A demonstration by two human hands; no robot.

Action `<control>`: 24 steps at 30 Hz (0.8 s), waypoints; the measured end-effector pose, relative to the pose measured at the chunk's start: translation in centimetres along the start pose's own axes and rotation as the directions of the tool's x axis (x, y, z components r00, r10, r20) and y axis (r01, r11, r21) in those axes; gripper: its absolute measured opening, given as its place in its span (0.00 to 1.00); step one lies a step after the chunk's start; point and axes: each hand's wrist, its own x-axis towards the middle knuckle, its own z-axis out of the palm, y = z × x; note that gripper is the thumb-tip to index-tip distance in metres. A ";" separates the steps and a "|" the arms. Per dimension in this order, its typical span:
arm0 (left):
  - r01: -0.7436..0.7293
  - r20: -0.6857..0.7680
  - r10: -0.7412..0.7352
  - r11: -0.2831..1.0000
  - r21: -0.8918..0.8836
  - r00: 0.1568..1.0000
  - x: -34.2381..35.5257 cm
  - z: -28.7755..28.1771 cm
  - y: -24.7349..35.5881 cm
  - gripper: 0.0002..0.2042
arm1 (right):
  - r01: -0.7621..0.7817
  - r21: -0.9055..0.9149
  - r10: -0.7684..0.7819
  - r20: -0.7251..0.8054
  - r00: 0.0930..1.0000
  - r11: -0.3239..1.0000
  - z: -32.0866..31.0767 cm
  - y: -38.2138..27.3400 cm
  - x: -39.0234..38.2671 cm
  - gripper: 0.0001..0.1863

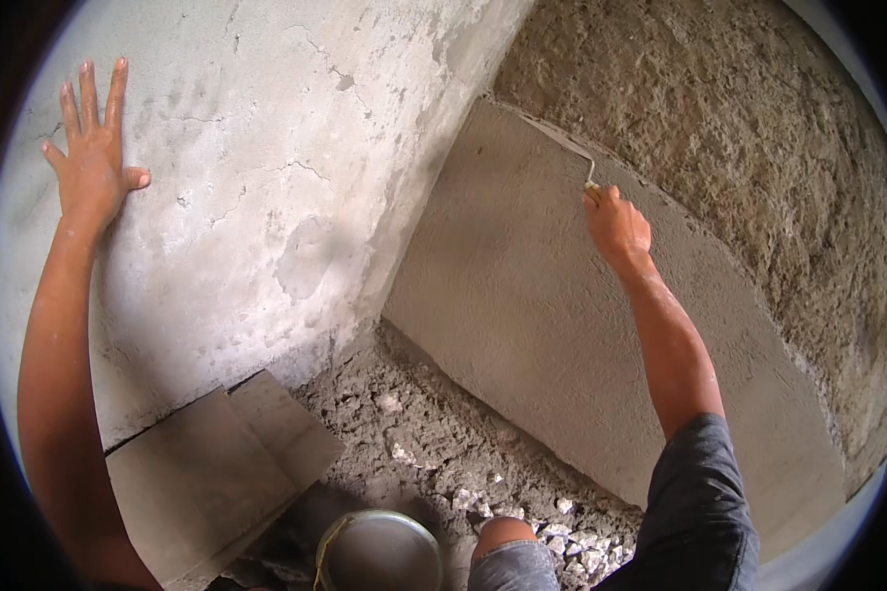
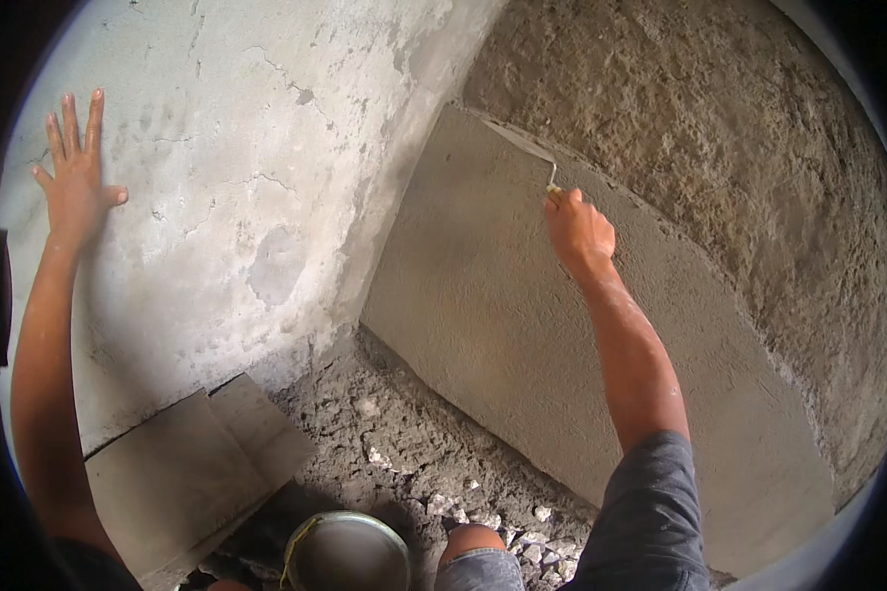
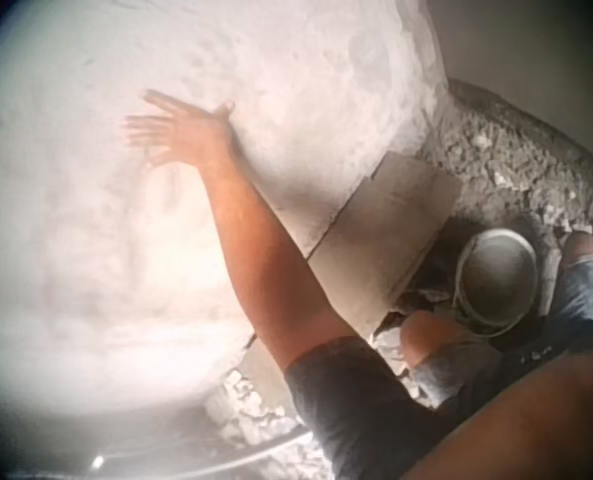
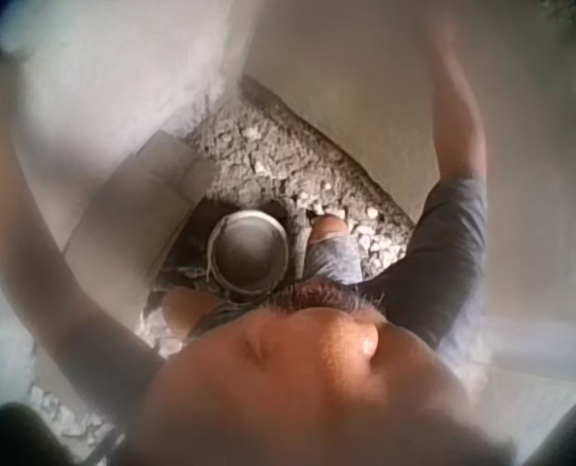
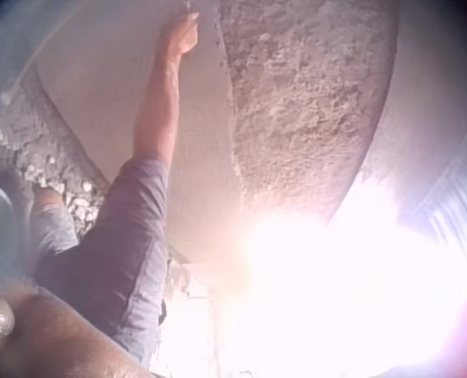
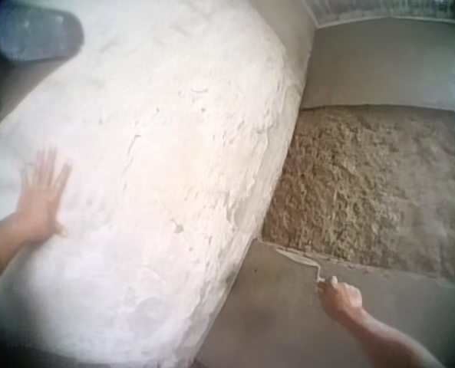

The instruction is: The person plasters a wall using a trowel and water from a bucket, applying mortar to the surface and smoothing it.

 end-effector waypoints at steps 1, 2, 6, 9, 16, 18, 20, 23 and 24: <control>0.000 0.002 0.000 1.000 0.000 1.000 0.0 0.0 0.0 0.71 | -0.004 0.000 0.004 -0.007 1.000 1.000 0.2 -0.6 0.3 0.25; -0.009 -0.002 0.009 1.000 -0.022 1.000 0.0 0.1 0.0 0.71 | -0.009 0.000 0.009 -0.015 1.000 1.000 0.3 -1.0 0.7 0.25; -0.008 -0.001 0.008 0.999 -0.031 1.000 0.1 -0.3 0.1 0.71 | -0.038 -0.024 0.037 -0.036 0.999 0.999 1.2 -1.1 2.0 0.24; -0.002 -0.018 0.002 1.000 0.002 1.000 0.2 0.6 -0.1 0.71 | -0.092 -0.009 0.092 0.004 0.996 0.996 1.4 -1.4 2.5 0.23; -0.002 -0.059 0.001 1.000 -0.004 0.998 0.8 1.5 -0.1 0.71 | -0.128 0.019 0.128 0.015 0.992 0.992 0.7 0.4 2.7 0.26; -0.014 -0.070 0.014 1.000 0.008 0.997 1.0 1.8 -0.2 0.71 | -0.127 0.025 0.126 0.032 0.992 0.992 0.5 1.1 2.6 0.26; -0.018 -0.082 0.018 1.000 0.006 0.996 0.9 2.2 -0.2 0.71 | -0.131 0.023 0.130 0.040 0.991 0.991 0.4 1.8 2.2 0.25; -0.011 -0.087 0.011 1.000 0.006 0.996 1.0 2.1 -0.2 0.71 | -0.137 -0.007 0.137 -0.009 0.991 0.991 -0.1 3.1 0.8 0.23; -0.012 -0.082 0.012 1.000 0.005 0.997 0.9 2.2 -0.1 0.71 | -0.144 -0.010 0.144 -0.009 0.990 0.990 -0.3 3.7 0.4 0.23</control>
